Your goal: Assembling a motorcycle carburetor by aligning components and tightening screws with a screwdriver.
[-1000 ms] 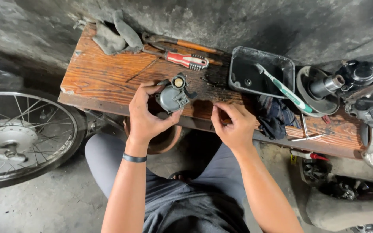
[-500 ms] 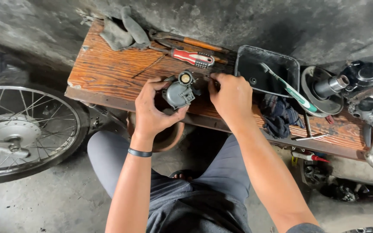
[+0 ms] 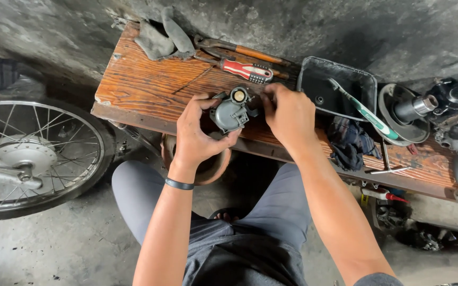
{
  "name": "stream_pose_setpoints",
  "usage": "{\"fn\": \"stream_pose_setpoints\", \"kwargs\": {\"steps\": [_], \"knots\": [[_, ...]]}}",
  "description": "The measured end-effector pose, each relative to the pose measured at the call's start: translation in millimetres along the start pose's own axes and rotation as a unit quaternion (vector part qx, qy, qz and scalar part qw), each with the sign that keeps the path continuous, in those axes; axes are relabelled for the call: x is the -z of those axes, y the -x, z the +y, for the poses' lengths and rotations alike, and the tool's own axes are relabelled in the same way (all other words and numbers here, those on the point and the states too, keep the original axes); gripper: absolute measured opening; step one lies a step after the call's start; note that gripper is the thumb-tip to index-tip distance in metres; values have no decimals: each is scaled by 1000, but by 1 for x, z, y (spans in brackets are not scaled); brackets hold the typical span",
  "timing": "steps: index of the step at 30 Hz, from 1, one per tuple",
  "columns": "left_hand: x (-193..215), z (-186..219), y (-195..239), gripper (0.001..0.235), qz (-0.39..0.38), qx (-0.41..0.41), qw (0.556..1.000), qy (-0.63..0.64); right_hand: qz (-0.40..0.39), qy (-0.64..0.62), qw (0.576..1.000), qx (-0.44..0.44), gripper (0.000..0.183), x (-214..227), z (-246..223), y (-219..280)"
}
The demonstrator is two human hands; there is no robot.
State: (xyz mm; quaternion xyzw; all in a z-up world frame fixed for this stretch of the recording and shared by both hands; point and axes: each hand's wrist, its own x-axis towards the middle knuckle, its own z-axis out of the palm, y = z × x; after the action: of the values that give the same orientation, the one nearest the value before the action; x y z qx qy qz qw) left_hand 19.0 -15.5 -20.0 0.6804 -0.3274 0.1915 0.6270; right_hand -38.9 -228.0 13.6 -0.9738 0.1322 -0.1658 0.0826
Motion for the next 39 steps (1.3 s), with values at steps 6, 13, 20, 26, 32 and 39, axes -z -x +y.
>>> {"fn": "stream_pose_setpoints", "kwargs": {"steps": [6, 13, 20, 26, 32, 39], "knots": [[0, -3, 3, 59, -4, 0, 1000, -1, 105, -551, 825, 72, 12, 32, -8, 38], [1, 0, 2, 54, -8, 1, 1000, 18, 66, -760, 646, 26, 27, -15, 11, 68], [-1, -7, 6, 58, -14, 3, 999, 31, 62, -748, 660, 29, 40, -11, 11, 75], [0, 5, 1, 57, -14, -6, 1000, 3, 101, -538, 837, 15, 29, 12, 1, 70], [0, 3, 1, 56, -15, -12, 1000, 9, 180, -387, 899, 94, 14, 2, 1, 69], [-1, -2, 3, 56, -11, -15, 1000, 2, 212, -324, 914, 121, 14, 2, -12, 72]]}}
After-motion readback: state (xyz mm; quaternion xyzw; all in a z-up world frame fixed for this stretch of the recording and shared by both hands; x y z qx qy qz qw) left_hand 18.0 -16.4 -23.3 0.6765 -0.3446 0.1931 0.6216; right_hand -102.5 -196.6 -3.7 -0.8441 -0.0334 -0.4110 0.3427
